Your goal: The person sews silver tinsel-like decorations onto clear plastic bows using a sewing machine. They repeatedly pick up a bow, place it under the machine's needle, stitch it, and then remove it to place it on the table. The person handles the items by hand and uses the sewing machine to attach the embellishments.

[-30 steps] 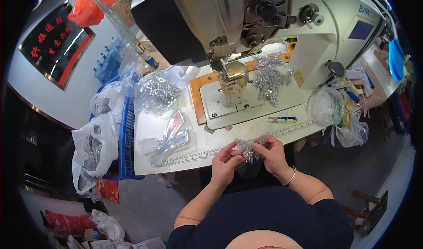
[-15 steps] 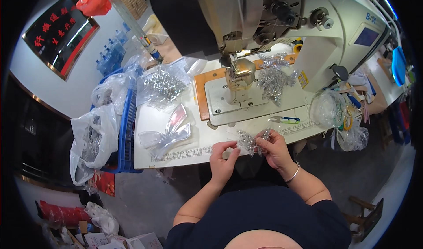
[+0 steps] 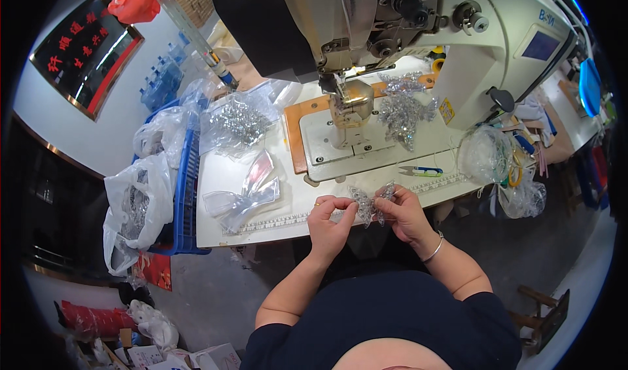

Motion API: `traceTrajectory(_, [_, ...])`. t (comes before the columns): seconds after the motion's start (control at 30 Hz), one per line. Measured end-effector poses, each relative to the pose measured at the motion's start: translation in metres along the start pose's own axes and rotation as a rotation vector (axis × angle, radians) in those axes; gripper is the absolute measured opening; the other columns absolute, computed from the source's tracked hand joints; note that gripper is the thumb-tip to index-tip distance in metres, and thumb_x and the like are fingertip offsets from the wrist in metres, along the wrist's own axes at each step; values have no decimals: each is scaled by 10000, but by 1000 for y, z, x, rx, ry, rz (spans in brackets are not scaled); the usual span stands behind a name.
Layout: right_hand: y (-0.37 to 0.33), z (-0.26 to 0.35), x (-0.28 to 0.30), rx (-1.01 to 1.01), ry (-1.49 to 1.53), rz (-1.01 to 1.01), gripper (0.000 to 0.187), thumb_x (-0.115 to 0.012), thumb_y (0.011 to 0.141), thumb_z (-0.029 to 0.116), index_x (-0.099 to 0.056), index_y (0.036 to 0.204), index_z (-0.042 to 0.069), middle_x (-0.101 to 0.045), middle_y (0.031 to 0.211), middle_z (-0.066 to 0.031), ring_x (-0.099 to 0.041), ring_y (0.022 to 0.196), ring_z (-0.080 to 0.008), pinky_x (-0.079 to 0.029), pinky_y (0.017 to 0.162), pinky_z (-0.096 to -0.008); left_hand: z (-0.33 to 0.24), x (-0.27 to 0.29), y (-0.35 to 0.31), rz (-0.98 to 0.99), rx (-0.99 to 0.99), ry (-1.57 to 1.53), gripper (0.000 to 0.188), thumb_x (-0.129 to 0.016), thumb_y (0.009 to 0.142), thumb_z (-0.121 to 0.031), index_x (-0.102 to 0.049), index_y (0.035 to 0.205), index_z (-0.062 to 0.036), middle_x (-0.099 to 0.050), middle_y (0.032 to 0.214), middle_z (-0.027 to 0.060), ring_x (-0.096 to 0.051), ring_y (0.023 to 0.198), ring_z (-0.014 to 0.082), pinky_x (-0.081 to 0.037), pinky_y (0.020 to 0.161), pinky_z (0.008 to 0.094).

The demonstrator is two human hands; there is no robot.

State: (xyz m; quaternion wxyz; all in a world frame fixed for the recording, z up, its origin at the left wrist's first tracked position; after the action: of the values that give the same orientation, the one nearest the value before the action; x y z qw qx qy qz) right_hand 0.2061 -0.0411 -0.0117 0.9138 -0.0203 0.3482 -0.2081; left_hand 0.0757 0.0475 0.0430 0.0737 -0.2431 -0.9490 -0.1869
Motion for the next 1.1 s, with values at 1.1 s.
traceTrajectory(1.1, [3, -9, -5, -16, 26, -20, 172, -675, 794, 19, -571, 931, 22, -623, 799, -50, -625, 693, -135, -534, 644, -253, 59, -28, -23, 4, 483, -959, 89, -604, 833, 21, -596, 921, 29, -632, 864, 111, -622, 733, 166, -540, 655, 292])
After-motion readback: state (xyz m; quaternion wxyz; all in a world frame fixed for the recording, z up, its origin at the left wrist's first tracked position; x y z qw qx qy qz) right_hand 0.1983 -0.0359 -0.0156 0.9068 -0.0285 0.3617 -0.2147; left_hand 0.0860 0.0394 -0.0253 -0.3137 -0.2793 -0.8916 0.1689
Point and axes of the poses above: each hand's wrist, its own y-axis towards the middle knuckle, its own x-axis out of the back of the hand, z = x × y, the point moved 10 cm from there along y, towards the middle knuckle
